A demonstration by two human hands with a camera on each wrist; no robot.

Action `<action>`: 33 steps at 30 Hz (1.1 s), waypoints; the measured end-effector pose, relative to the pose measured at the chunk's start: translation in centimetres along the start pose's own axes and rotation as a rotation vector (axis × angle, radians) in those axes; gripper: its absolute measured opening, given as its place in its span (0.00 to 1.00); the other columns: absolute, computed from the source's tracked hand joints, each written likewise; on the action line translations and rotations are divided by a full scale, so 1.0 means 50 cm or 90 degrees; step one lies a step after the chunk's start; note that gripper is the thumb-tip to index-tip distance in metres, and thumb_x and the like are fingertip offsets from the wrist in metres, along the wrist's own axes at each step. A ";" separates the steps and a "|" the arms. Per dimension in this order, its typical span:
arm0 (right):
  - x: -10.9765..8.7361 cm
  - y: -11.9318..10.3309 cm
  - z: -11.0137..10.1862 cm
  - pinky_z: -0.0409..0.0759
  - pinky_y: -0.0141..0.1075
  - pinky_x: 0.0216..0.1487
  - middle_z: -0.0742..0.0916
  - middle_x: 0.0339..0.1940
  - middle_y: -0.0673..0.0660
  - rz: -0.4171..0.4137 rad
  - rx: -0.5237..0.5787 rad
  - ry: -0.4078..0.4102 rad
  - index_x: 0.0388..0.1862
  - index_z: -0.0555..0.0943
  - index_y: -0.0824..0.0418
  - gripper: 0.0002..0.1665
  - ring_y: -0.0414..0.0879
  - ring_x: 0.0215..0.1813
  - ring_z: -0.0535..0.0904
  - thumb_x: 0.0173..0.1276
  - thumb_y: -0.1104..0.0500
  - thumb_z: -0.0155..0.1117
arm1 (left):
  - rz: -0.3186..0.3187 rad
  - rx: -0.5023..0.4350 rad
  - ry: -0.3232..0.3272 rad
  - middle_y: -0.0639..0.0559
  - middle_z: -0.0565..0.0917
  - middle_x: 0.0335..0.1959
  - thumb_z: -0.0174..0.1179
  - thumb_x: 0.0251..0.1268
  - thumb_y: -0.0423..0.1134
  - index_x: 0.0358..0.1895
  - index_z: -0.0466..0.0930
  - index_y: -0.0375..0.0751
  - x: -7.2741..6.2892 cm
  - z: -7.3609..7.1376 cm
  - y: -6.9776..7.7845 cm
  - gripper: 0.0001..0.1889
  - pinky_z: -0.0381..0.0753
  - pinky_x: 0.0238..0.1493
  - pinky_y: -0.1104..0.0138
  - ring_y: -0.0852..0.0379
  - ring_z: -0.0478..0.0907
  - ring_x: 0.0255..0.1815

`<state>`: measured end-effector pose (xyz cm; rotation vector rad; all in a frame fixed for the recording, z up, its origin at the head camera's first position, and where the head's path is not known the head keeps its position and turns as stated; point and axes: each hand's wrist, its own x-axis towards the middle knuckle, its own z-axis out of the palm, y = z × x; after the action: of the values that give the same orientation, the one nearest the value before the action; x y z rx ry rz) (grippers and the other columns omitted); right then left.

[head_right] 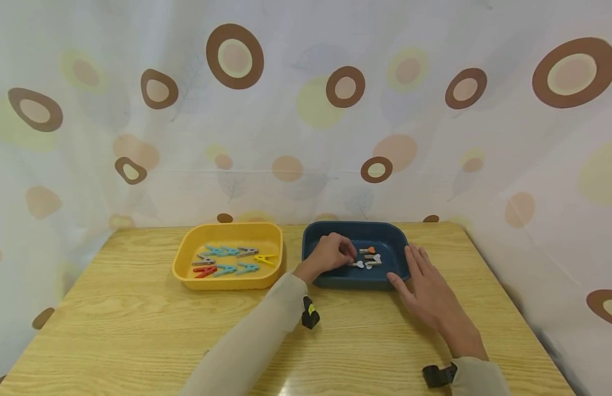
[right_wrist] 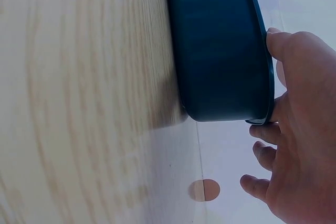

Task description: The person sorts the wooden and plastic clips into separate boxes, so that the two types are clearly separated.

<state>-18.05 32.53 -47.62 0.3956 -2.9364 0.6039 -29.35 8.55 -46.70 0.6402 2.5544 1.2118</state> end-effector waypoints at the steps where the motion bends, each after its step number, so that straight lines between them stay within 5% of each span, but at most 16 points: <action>1: -0.001 -0.001 -0.001 0.49 0.67 0.75 0.48 0.85 0.69 0.001 0.000 0.001 0.84 0.41 0.68 0.50 0.66 0.84 0.39 0.83 0.40 0.49 | 0.009 -0.011 -0.004 0.54 0.87 0.32 0.67 0.68 0.29 0.40 0.89 0.39 -0.001 -0.001 -0.001 0.03 0.78 0.35 0.70 0.61 0.80 0.32; 15: 0.002 0.002 0.000 0.48 0.65 0.76 0.49 0.84 0.71 -0.017 -0.018 0.010 0.84 0.43 0.69 0.49 0.67 0.83 0.40 0.83 0.41 0.49 | 0.129 -0.061 -0.025 0.54 0.87 0.39 0.66 0.71 0.34 0.48 0.88 0.34 -0.047 -0.044 0.001 0.08 0.79 0.42 0.75 0.65 0.80 0.36; 24: -0.003 0.004 0.004 0.50 0.67 0.75 0.50 0.84 0.72 -0.016 -0.019 0.011 0.83 0.43 0.71 0.49 0.68 0.83 0.40 0.83 0.41 0.50 | 0.207 -0.035 0.024 0.55 0.87 0.42 0.64 0.74 0.37 0.47 0.88 0.42 -0.110 -0.078 0.006 0.06 0.78 0.46 0.75 0.63 0.80 0.41; 33: -0.001 0.001 0.001 0.48 0.65 0.76 0.50 0.84 0.71 -0.019 -0.023 0.019 0.83 0.44 0.71 0.49 0.67 0.83 0.40 0.83 0.41 0.50 | 0.214 -0.090 0.007 0.56 0.86 0.43 0.63 0.75 0.37 0.47 0.88 0.43 -0.185 -0.118 0.003 0.06 0.81 0.44 0.68 0.65 0.79 0.42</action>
<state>-18.04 32.57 -47.67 0.4213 -2.9029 0.5478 -23.54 0.22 -42.61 1.0630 2.4062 1.4863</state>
